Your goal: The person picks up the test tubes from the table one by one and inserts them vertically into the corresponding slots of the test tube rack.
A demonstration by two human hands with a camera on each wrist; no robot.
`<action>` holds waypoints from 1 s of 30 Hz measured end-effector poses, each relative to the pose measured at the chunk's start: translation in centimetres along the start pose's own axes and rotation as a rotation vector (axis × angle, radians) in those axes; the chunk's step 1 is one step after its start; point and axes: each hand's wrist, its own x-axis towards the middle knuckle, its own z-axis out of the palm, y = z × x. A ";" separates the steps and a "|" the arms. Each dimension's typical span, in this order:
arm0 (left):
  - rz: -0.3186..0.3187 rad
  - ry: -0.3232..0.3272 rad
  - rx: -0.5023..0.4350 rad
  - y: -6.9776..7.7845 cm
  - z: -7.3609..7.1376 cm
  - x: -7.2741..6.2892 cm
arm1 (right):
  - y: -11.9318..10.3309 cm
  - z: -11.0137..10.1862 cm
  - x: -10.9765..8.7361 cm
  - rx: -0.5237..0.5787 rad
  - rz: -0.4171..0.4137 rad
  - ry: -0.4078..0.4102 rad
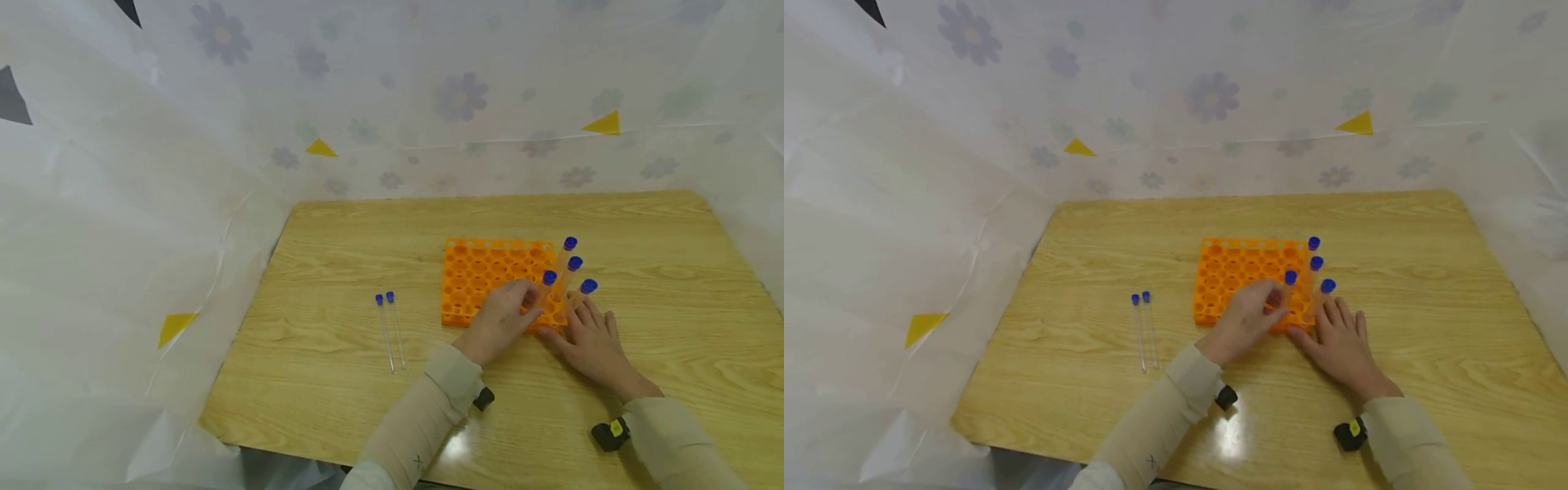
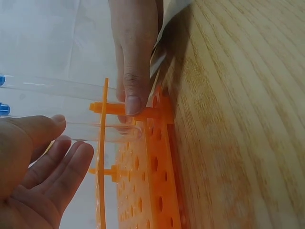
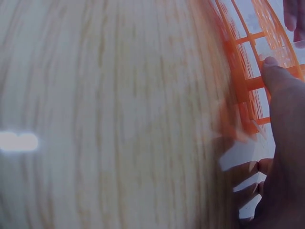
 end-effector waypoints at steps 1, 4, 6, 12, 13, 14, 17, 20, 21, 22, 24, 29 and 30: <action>0.002 0.000 -0.004 0.0 0.0 0.0 | 0.0 0.0 0.0 0.000 -0.001 0.002; -0.012 -0.011 -0.027 -0.1 0.0 -0.2 | 0.0 0.0 -0.1 0.001 -0.003 0.007; -0.042 -0.025 -0.055 -0.1 -0.1 -0.3 | -0.1 0.0 -0.1 0.004 0.001 0.003; -0.171 -0.055 -0.191 0.1 -1.2 -0.4 | -0.2 0.0 -0.1 0.008 0.020 -0.020; -0.188 -0.053 -0.218 0.1 -1.5 -0.4 | -0.2 -0.1 -0.1 0.010 0.021 -0.023; -0.199 -0.047 -0.236 0.1 -1.8 -0.4 | -0.2 -0.1 0.0 0.011 0.021 -0.026; -0.217 -0.028 -0.276 -0.2 -2.6 -0.5 | -0.3 -0.2 0.0 0.013 0.024 -0.034; -0.216 0.006 -0.313 -0.7 -3.4 -0.8 | -0.3 -0.2 0.0 0.009 0.027 -0.031; -0.215 0.019 -0.326 -0.9 -3.7 -1.0 | -0.3 -0.2 0.0 0.009 0.029 -0.030; -0.216 0.030 -0.340 -1.1 -4.0 -1.1 | -0.3 -0.2 -0.1 0.010 0.029 -0.027; -0.224 0.058 -0.354 -1.6 -4.5 -1.4 | -0.3 -0.1 -0.1 0.013 0.027 -0.022; -0.254 0.134 -0.342 -3.0 -5.9 -2.3 | -0.1 0.0 -0.1 0.017 0.021 -0.026; -0.261 0.150 -0.338 -3.4 -6.2 -2.4 | -0.1 0.0 -0.1 0.016 0.021 -0.028</action>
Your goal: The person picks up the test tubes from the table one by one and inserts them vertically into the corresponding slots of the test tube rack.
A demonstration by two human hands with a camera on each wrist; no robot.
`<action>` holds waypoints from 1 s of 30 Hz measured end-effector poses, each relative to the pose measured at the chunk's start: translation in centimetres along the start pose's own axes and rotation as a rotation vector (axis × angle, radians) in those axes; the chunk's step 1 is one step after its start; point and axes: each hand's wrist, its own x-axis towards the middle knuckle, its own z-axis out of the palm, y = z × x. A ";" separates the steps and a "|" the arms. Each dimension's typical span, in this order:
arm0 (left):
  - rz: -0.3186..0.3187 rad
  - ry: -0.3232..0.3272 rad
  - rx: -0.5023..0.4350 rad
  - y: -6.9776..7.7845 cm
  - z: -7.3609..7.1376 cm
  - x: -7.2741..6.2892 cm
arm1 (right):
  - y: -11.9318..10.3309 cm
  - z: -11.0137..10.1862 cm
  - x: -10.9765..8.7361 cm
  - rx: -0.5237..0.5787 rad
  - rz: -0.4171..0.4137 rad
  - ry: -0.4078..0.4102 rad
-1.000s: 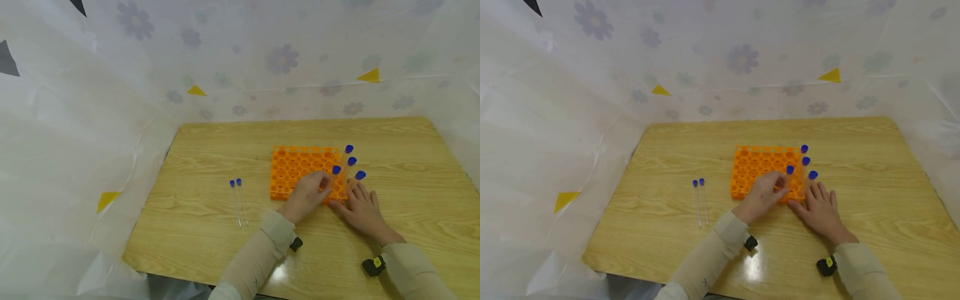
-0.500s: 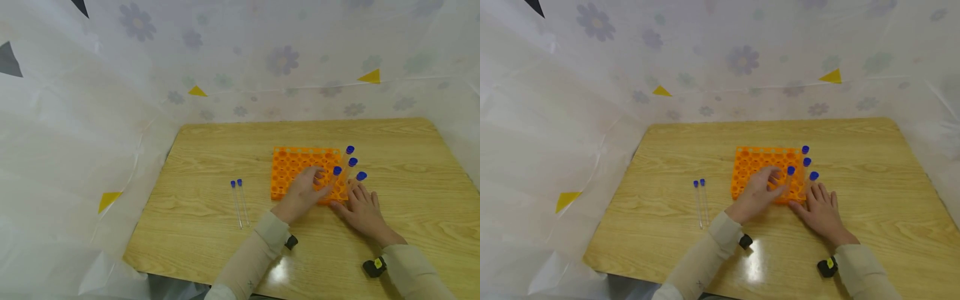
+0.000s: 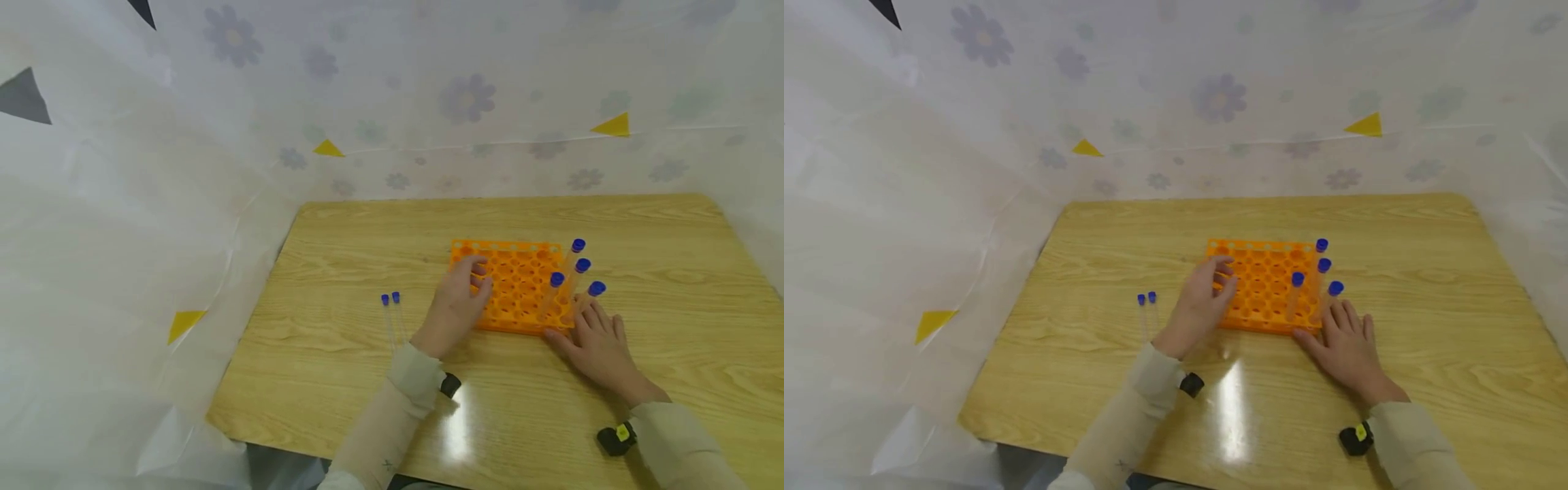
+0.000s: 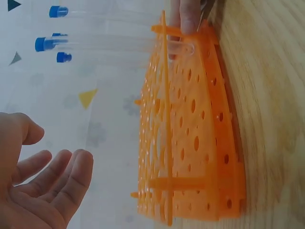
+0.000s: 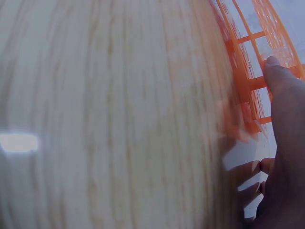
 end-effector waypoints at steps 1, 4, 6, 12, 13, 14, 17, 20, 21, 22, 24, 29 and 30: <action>-0.004 0.017 0.000 -0.2 -0.3 0.0 | 0.1 0.0 0.0 0.002 -0.001 -0.001; -0.021 0.064 -0.006 -1.0 -1.2 -0.1 | 0.3 0.0 0.0 0.005 -0.005 0.004; -0.037 0.087 -0.018 -1.6 -1.8 -0.3 | 0.4 0.1 -0.1 0.006 -0.009 0.010; -0.086 0.146 -0.006 -3.4 -3.6 -0.7 | 0.3 0.1 -0.1 0.008 -0.008 0.014; -0.103 0.150 0.004 -3.6 -3.9 -0.8 | 0.3 0.1 0.0 0.008 -0.009 0.013; -0.120 0.153 0.015 -3.9 -4.2 -1.0 | 0.3 0.1 0.0 0.008 -0.009 0.013; -0.163 0.166 0.074 -4.8 -5.1 -1.5 | 0.3 0.2 0.0 0.006 -0.009 0.009; -0.209 0.176 0.126 -5.5 -5.6 -2.0 | 0.3 0.2 0.1 0.007 -0.005 0.002; -0.220 0.179 0.159 -5.7 -5.8 -2.1 | 0.4 0.2 0.1 0.008 -0.003 -0.002; -0.230 0.179 0.185 -5.9 -5.9 -2.2 | 0.4 0.2 0.2 0.010 0.000 -0.004; -0.260 0.174 0.241 -6.2 -6.0 -2.3 | 0.4 0.1 0.2 0.012 0.006 -0.007; -0.341 0.136 0.384 -6.7 -6.0 -3.0 | 0.3 0.1 0.1 0.011 0.011 -0.007; -0.353 0.128 0.406 -6.9 -6.0 -3.1 | 0.3 0.1 0.1 0.012 0.011 -0.007</action>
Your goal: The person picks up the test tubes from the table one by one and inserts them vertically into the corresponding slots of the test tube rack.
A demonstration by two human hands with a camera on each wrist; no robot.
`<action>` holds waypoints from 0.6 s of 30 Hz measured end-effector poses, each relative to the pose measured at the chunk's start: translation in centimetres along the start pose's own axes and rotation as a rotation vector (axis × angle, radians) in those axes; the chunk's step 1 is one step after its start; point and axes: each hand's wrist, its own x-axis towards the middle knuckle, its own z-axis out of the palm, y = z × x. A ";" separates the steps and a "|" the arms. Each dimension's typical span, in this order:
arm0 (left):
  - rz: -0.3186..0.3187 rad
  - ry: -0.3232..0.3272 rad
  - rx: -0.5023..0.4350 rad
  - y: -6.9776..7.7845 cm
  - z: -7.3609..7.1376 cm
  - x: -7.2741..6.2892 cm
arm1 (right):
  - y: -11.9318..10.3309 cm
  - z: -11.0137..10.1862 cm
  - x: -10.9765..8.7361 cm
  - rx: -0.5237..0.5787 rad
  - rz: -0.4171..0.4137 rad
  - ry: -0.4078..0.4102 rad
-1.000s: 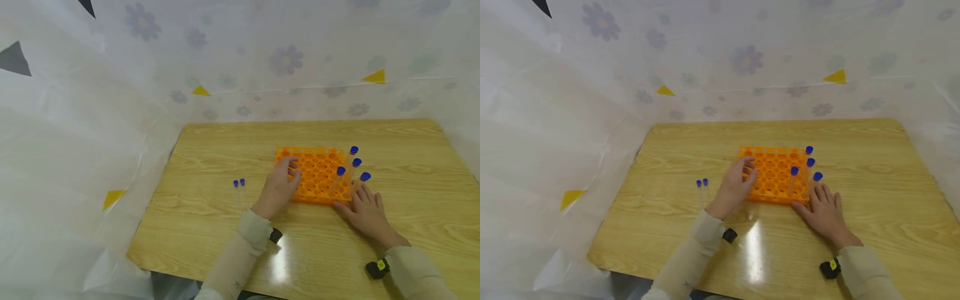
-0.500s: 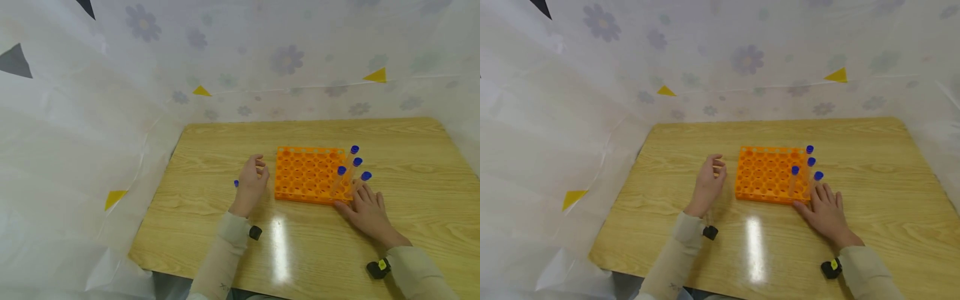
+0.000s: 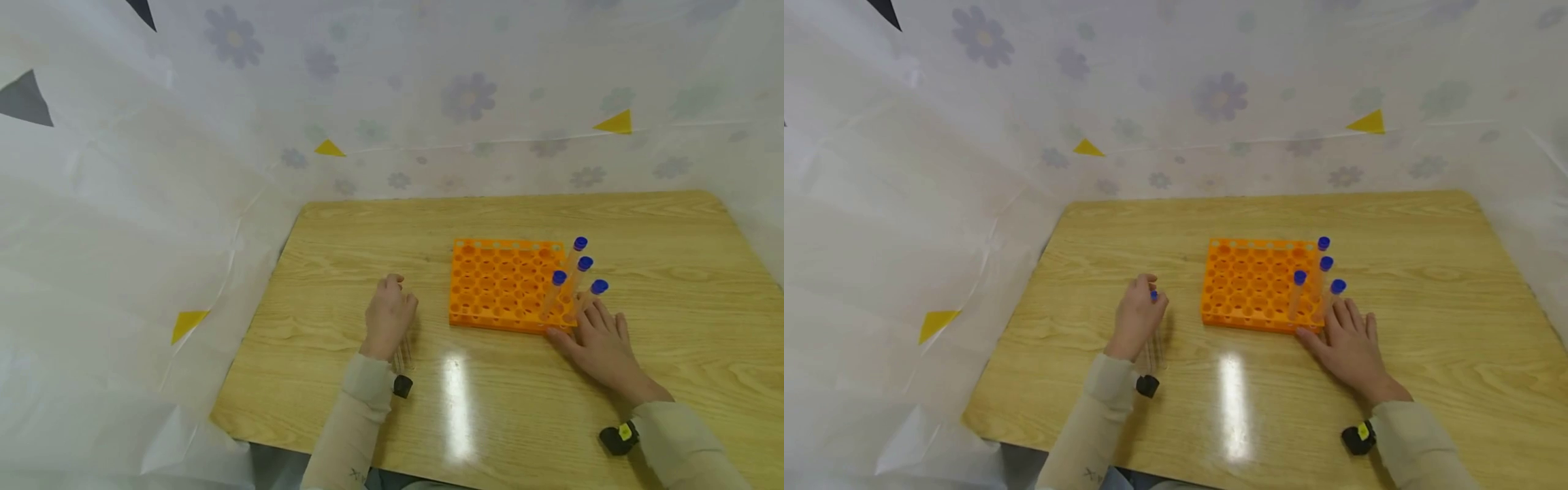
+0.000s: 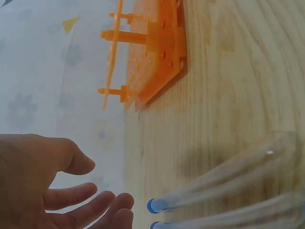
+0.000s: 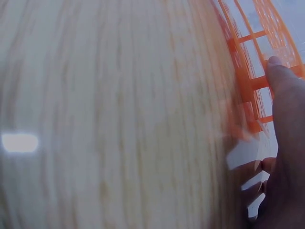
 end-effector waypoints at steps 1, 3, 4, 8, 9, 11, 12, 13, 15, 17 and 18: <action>-0.005 -0.004 0.020 -0.1 0.1 -0.1 | 0.0 0.0 0.0 0.000 0.000 0.000; -0.008 -0.003 0.059 -0.4 0.3 -0.3 | 0.0 0.0 -0.1 0.002 0.001 0.000; -0.008 0.000 0.081 -0.5 0.4 -0.3 | 0.0 0.0 -0.1 0.002 0.001 0.000; 0.006 0.020 0.152 -1.0 0.8 -0.5 | 0.0 0.0 -0.1 0.001 0.000 0.001; 0.011 0.023 0.164 -1.1 0.9 -0.6 | 0.0 0.0 -0.1 -0.001 0.000 0.002; 0.020 0.025 0.191 -1.2 1.2 -0.6 | 0.0 0.0 -0.1 0.001 -0.002 0.001; 0.020 0.022 0.200 -1.3 1.3 -0.7 | 0.0 0.0 -0.1 -0.001 -0.004 0.000; 0.020 0.020 0.210 -1.4 1.4 -0.6 | 0.0 0.0 -0.1 0.000 -0.006 -0.002; 0.008 0.003 0.227 -1.4 1.6 -0.7 | 0.0 -0.1 -0.2 0.001 -0.008 -0.004; -0.009 -0.012 0.239 -1.5 1.8 -0.6 | -0.1 -0.1 -0.2 0.002 -0.011 -0.005; -0.017 -0.020 0.241 -1.4 1.9 -0.6 | -0.1 -0.1 -0.2 0.001 -0.013 -0.005</action>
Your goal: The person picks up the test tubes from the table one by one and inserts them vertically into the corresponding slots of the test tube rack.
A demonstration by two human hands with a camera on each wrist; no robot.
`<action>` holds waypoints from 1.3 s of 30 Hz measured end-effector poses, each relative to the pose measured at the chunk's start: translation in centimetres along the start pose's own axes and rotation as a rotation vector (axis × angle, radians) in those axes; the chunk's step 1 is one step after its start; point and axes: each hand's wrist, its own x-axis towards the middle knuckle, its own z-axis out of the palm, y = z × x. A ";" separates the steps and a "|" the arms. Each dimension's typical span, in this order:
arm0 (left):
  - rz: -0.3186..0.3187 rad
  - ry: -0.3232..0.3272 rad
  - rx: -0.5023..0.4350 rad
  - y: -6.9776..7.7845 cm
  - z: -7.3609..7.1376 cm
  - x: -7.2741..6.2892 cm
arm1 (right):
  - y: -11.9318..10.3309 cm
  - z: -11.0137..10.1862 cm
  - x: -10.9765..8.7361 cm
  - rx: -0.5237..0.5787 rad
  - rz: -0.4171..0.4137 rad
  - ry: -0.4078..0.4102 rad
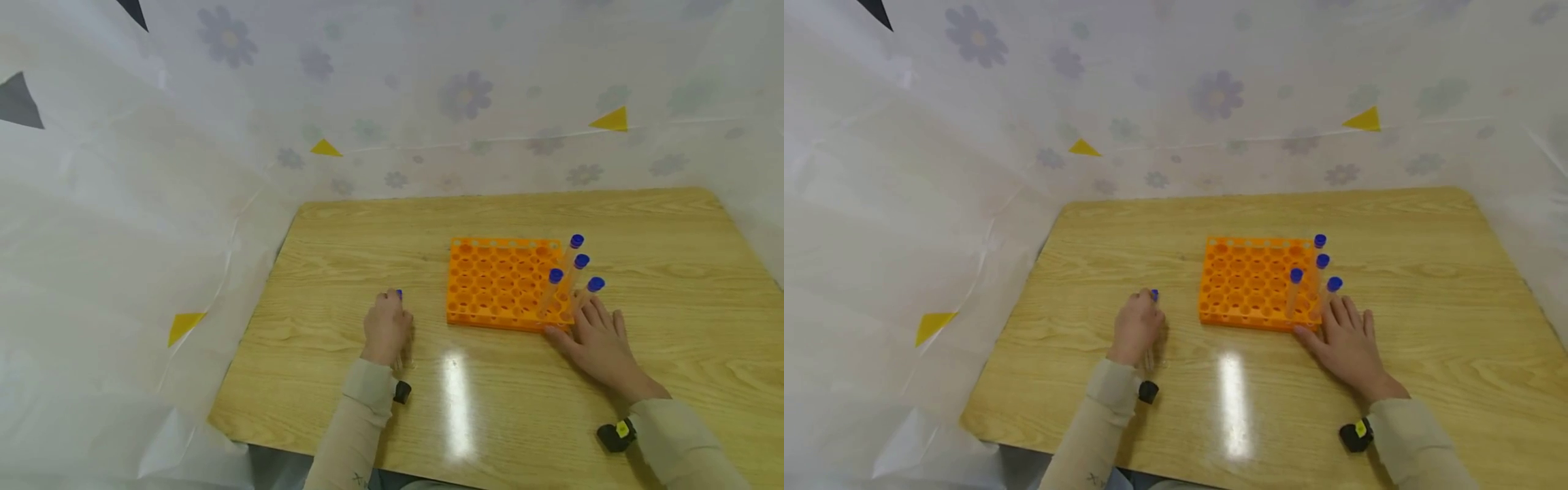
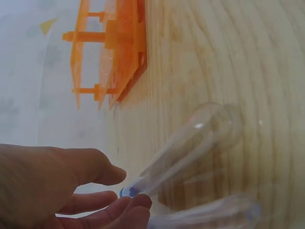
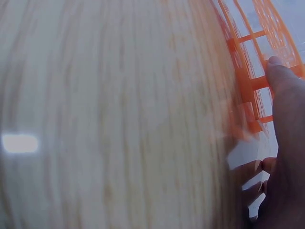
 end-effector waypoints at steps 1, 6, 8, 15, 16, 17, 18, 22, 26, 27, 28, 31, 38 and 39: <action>-0.005 -0.006 0.002 0.0 0.1 0.0 | 0.0 0.0 0.0 0.000 -0.001 0.001; -0.003 -0.035 0.015 0.3 0.4 0.1 | 0.0 0.1 0.0 0.000 0.000 0.009; 0.002 -0.045 0.022 0.3 0.6 0.1 | 0.1 0.2 0.0 0.001 0.001 0.011; 0.005 -0.081 0.033 0.7 1.0 0.1 | 0.1 0.2 0.0 0.003 -0.001 0.012; 0.004 -0.087 0.037 0.7 1.0 0.1 | 0.1 0.2 0.0 0.002 -0.001 0.012; 0.004 -0.090 0.040 0.8 1.0 0.1 | 0.1 0.2 0.0 0.002 -0.001 0.011; 0.003 -0.093 0.044 0.8 1.0 0.1 | 0.0 0.2 0.0 0.001 -0.001 0.010; 0.010 -0.091 0.053 0.9 1.1 0.0 | -0.1 0.1 0.0 -0.001 0.000 0.009; 0.011 -0.098 0.035 0.9 1.1 0.0 | -0.1 0.1 0.0 0.001 -0.002 0.008; 0.010 -0.102 0.025 0.9 1.1 0.1 | -0.2 0.1 0.0 0.002 -0.002 0.008; 0.012 -0.105 0.014 0.8 1.1 0.1 | -0.2 0.1 -0.1 0.002 -0.002 0.008; 0.021 -0.106 -0.021 0.7 1.1 0.2 | -0.2 0.1 -0.1 0.001 -0.002 0.009; 0.016 -0.108 -0.155 0.8 1.1 0.2 | -0.3 0.0 -0.1 0.006 -0.004 0.015; 0.011 -0.106 -0.191 0.8 1.1 0.2 | -0.3 0.0 -0.2 0.006 -0.004 0.017</action>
